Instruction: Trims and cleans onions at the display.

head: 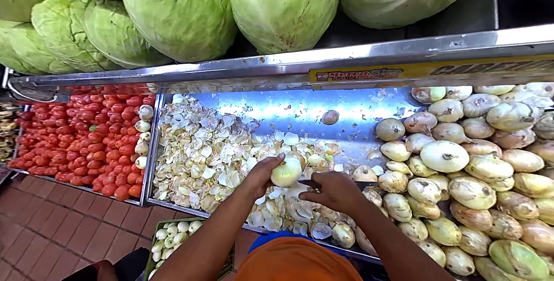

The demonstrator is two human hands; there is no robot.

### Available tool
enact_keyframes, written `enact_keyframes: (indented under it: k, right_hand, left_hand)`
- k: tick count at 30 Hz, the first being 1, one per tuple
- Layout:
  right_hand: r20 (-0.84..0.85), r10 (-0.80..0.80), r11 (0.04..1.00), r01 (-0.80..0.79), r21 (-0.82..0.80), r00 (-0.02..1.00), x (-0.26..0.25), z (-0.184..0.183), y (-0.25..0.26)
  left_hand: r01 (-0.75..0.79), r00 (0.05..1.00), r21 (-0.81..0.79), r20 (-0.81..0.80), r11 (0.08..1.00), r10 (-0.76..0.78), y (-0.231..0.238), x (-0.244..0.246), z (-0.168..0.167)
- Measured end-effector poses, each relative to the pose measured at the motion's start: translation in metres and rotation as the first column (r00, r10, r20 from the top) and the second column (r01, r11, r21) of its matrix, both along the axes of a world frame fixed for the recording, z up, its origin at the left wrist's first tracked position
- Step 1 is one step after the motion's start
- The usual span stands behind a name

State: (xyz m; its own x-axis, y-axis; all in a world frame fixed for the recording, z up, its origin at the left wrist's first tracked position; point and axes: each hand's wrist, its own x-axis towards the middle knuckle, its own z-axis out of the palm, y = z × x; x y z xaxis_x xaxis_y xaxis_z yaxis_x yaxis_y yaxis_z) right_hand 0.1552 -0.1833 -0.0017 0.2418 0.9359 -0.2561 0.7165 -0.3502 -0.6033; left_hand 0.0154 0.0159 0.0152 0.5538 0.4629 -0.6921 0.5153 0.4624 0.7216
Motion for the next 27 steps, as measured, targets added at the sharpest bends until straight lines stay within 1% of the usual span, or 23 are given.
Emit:
enact_keyframes:
  k: [2,5,7,10,16,19,21,22,24,26,27]
  right_hand:
    - [0.006,-0.012,0.995,0.013,-0.095,1.0,0.002,0.004,0.003]
    - [0.004,-0.01,0.981,0.011,-0.191,1.0,-0.001,0.006,0.005]
    - [0.006,-0.014,0.964,0.015,-0.265,1.0,-0.002,0.006,0.004]
    - [0.019,-0.003,0.941,0.009,-0.337,1.0,-0.003,0.001,0.003]
    - [-0.033,-0.013,0.943,0.001,-0.332,0.999,-0.01,-0.013,0.011]
    - [0.021,-0.002,0.948,0.009,-0.319,1.0,-0.013,-0.013,0.014]
    - [0.082,0.0,0.959,0.023,-0.283,0.997,-0.014,-0.017,0.014]
    - [0.107,0.019,0.967,0.009,-0.256,0.994,-0.013,-0.02,0.014]
    - [0.145,0.078,0.978,-0.048,-0.203,0.986,-0.009,-0.028,0.014]
    - [0.157,0.164,0.978,-0.14,-0.152,0.974,-0.007,-0.039,0.016]
    - [0.156,0.209,0.974,-0.19,-0.126,0.965,-0.005,-0.043,0.017]
  left_hand:
    - [0.077,0.997,0.009,-0.012,0.997,-0.077,-0.001,-0.002,-0.006]
    - [0.123,0.991,-0.023,-0.057,0.992,-0.124,-0.006,-0.001,-0.008]
    - [0.11,0.991,-0.024,-0.071,0.994,-0.112,-0.012,0.0,-0.007]
    - [0.051,0.998,-0.003,-0.045,0.999,-0.051,-0.022,0.002,-0.008]
    - [-0.047,0.997,0.093,0.057,0.995,0.042,-0.05,0.0,-0.03]
    - [-0.142,0.985,0.143,0.122,0.979,0.125,-0.066,0.0,-0.04]
    - [-0.151,0.982,0.147,0.131,0.977,0.132,-0.069,-0.002,-0.042]
    - [-0.122,0.988,0.148,0.108,0.981,0.106,-0.068,-0.001,-0.042]
    - [0.009,1.0,0.155,0.008,0.988,-0.011,-0.059,0.001,-0.039]
    - [0.141,0.989,0.19,-0.078,0.972,-0.128,-0.052,0.004,-0.04]
    - [0.171,0.983,0.218,-0.102,0.961,-0.151,-0.05,0.005,-0.043]
